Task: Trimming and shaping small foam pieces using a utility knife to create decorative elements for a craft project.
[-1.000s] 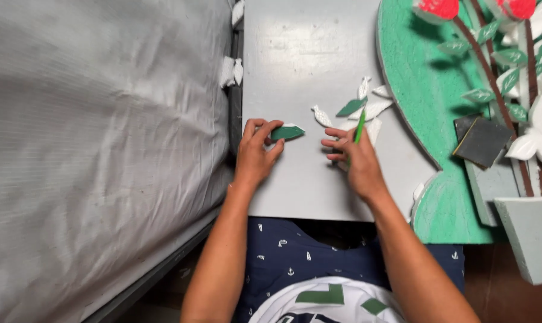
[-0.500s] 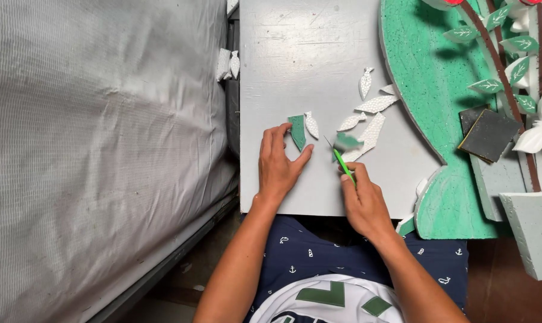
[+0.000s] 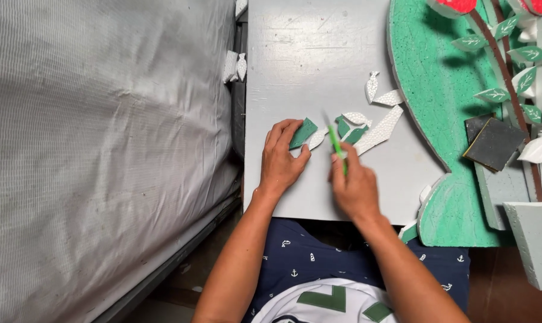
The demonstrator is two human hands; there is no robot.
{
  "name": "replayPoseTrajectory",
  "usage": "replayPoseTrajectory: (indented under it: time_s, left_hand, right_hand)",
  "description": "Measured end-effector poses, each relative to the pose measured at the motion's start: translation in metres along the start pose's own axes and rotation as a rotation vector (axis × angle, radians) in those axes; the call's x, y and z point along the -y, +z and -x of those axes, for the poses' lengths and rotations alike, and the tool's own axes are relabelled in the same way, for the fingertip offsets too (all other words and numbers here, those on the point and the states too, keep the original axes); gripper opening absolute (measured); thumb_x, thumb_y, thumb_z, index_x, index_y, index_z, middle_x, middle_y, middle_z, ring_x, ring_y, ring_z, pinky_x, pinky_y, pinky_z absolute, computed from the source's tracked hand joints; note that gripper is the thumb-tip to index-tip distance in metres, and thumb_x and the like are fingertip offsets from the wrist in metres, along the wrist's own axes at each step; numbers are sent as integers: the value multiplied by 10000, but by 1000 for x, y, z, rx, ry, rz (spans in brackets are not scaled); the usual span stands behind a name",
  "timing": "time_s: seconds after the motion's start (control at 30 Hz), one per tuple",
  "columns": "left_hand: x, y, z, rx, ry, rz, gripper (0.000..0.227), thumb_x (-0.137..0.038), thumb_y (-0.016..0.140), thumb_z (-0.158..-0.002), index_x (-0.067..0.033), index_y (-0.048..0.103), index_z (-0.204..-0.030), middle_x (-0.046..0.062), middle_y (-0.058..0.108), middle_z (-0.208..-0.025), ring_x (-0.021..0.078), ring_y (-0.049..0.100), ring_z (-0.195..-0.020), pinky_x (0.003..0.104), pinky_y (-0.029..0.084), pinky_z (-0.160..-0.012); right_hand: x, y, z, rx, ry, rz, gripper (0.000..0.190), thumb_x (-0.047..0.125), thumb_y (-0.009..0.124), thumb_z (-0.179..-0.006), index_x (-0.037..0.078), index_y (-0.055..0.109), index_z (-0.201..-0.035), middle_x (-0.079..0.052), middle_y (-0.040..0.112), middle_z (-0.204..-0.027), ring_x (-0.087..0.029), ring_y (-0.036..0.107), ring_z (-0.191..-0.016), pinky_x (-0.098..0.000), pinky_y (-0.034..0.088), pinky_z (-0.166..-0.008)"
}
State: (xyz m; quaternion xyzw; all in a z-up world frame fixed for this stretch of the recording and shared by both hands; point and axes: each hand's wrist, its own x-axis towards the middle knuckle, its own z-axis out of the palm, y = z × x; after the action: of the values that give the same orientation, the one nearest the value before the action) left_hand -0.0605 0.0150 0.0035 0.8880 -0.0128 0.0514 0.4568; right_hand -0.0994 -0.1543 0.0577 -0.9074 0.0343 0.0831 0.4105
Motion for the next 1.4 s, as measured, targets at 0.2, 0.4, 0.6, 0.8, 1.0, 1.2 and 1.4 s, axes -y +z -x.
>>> replayPoseTrajectory:
  time_s: [0.2,0.4,0.6,0.8,1.0,1.2,1.4]
  left_hand:
    - [21,5,-4,-89,40,-36,483,-41,767,-806,-131,701,-1275,47,691,-1161,267,672,-1032,377,585,-901]
    - [16,8,-10,-95,36,-61,394,-45,730,-859,-100,706,-1248,64,672,-1172,268,656,-1031,395,570,-907]
    - [20,12,-14,-73,123,-74,364,-60,739,-872,-137,719,-1227,31,677,-1166,248,658,-1025,379,565,-908]
    - [34,6,-10,4,229,-110,336,-107,700,-934,-249,752,-1235,7,682,-1220,245,643,-1079,358,578,-952]
    - [40,8,-9,36,252,-158,346,-162,672,-963,-305,736,-1272,-2,663,-1249,239,616,-1100,373,558,-992]
    - [41,8,-11,60,249,-190,353,-170,652,-976,-305,725,-1294,15,655,-1244,250,612,-1100,388,546,-1001]
    - [44,10,-11,56,262,-200,373,-176,642,-981,-327,707,-1315,3,641,-1244,245,605,-1105,381,544,-1005]
  right_hand:
    - [11,41,-7,-19,44,-436,242,232,384,-1089,50,461,-1229,-155,782,-1063,-240,761,-683,-340,572,-617]
    - [2,18,-35,-176,2,-403,227,199,416,-1089,33,465,-1238,-182,734,-1179,-296,763,-853,-349,598,-647]
    - [-9,-2,-11,-112,-1,120,324,265,469,-1083,95,532,-1352,-257,695,-727,-500,696,-699,-597,526,-665]
    - [-24,29,8,-262,-268,396,415,240,478,-1064,160,583,-1458,-121,697,-625,-300,708,-567,-402,560,-530]
    - [-17,30,2,-230,-294,472,426,241,467,-1072,141,581,-1469,-120,681,-603,-282,683,-536,-402,559,-507]
    - [-19,31,-2,-143,-267,485,451,253,452,-1071,174,533,-1508,-85,706,-637,-257,702,-567,-397,577,-533]
    - [-16,28,-2,-101,-239,518,474,241,448,-1072,170,495,-1538,-95,710,-658,-273,709,-592,-434,585,-546]
